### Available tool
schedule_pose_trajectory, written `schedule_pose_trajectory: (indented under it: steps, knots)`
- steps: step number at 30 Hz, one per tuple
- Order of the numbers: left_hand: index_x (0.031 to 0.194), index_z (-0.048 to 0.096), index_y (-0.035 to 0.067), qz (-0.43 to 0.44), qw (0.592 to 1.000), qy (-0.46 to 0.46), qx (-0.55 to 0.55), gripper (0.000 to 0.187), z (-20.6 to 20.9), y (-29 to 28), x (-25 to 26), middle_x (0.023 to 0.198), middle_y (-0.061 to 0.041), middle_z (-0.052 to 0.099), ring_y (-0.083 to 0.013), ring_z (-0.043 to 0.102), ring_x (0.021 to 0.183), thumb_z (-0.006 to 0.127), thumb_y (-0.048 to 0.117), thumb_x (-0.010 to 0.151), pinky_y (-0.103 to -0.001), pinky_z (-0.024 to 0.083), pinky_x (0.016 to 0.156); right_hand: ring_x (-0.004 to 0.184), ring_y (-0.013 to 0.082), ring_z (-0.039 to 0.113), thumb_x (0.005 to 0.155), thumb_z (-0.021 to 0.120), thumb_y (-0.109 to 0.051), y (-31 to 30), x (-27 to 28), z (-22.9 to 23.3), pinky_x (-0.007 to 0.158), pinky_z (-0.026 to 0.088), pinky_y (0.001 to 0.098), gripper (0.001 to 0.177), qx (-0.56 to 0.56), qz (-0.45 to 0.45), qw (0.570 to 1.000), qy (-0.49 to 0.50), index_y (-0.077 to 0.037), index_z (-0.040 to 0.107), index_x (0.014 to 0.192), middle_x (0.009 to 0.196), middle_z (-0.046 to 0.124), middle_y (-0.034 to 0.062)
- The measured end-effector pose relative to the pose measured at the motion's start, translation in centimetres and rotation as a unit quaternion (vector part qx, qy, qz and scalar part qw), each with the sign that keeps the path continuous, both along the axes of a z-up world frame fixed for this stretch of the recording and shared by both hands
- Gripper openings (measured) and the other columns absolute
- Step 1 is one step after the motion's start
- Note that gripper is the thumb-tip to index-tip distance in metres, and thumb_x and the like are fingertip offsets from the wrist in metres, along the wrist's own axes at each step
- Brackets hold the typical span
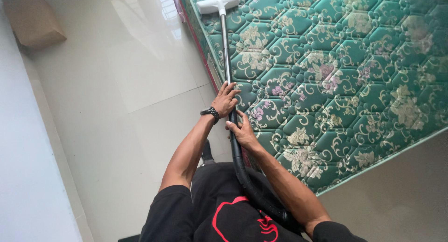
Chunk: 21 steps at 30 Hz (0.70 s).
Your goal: The person vacuums a mattress using a handheld vacuum cleaner, moving the attachment across the quilted surface.
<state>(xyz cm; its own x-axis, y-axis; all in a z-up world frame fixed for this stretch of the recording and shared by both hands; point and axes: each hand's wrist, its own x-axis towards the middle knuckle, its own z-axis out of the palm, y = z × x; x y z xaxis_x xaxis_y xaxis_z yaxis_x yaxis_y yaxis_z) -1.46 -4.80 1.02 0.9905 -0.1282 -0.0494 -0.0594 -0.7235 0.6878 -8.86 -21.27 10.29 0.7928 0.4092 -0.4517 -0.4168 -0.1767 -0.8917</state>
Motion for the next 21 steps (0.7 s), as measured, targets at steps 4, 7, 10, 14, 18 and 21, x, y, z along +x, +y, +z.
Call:
schedule_pose_trajectory:
  steps: [4,7,10,14,18,21]
  knots:
    - [0.145,0.053,0.017,0.001,0.999,0.03,0.015,0.049,0.3,-2.9,-1.7,0.168,-0.007,0.024,-0.0355,0.006,0.158,0.049,0.03,0.097,-0.049,0.016,0.127,0.065,0.0147,0.067,0.095,0.068,-0.025,-3.3,-1.7,2.7,0.053,0.057,0.0291,0.076,-0.033,0.016,0.999,0.037,-0.015,0.023,0.155,0.098,0.07,0.0138]
    - [0.145,0.053,0.017,0.006,1.0,0.016,0.014,0.049,0.2,-5.3,-2.5,0.168,-0.009,0.023,-0.0376,0.007,0.157,0.049,0.03,0.098,-0.05,0.016,0.127,0.06,0.0138,0.063,0.096,0.062,-0.026,-5.4,-2.8,4.4,0.045,0.056,0.0301,0.072,-0.004,0.0,0.995,0.099,-0.023,0.021,0.155,0.101,0.063,0.0105]
    - [0.145,0.053,0.017,0.013,1.0,0.008,0.016,0.049,0.1,-7.3,-2.6,0.168,-0.01,0.025,-0.0397,0.007,0.157,0.05,0.03,0.098,-0.05,0.017,0.127,0.057,0.012,0.059,0.099,0.06,-0.025,-7.4,-3.0,4.6,0.042,0.053,0.0272,0.069,0.045,-0.015,0.993,0.112,-0.024,0.024,0.157,0.099,0.059,0.0086]
    - [0.145,0.054,0.016,0.024,0.999,0.007,0.026,0.049,0.7,-9.7,-2.3,0.168,-0.011,0.026,-0.0403,0.006,0.158,0.05,0.03,0.098,-0.05,0.018,0.128,0.055,0.0111,0.057,0.099,0.059,-0.024,-10.0,-2.6,4.5,0.039,0.049,0.0256,0.067,0.079,-0.032,0.984,0.155,-0.025,0.026,0.157,0.098,0.059,0.0056]
    - [0.144,0.054,0.018,0.039,0.997,0.06,0.004,0.048,1.9,-10.7,-1.8,0.168,-0.009,0.024,-0.0378,0.003,0.158,0.05,0.029,0.097,-0.051,0.016,0.127,0.057,0.0112,0.058,0.1,0.061,-0.022,-11.0,-2.0,4.3,0.04,0.048,0.026,0.067,0.067,-0.044,0.985,0.15,-0.025,0.026,0.157,0.1,0.058,0.0046]
    - [0.144,0.054,0.018,0.024,0.999,0.044,0.009,0.048,2.2,-9.8,-0.8,0.166,-0.01,0.024,-0.0387,0.003,0.157,0.05,0.031,0.098,-0.051,0.016,0.127,0.056,0.0102,0.058,0.1,0.062,-0.022,-10.4,-1.0,4.0,0.04,0.049,0.0253,0.067,0.083,-0.044,0.984,0.154,-0.024,0.027,0.157,0.1,0.061,0.0057]
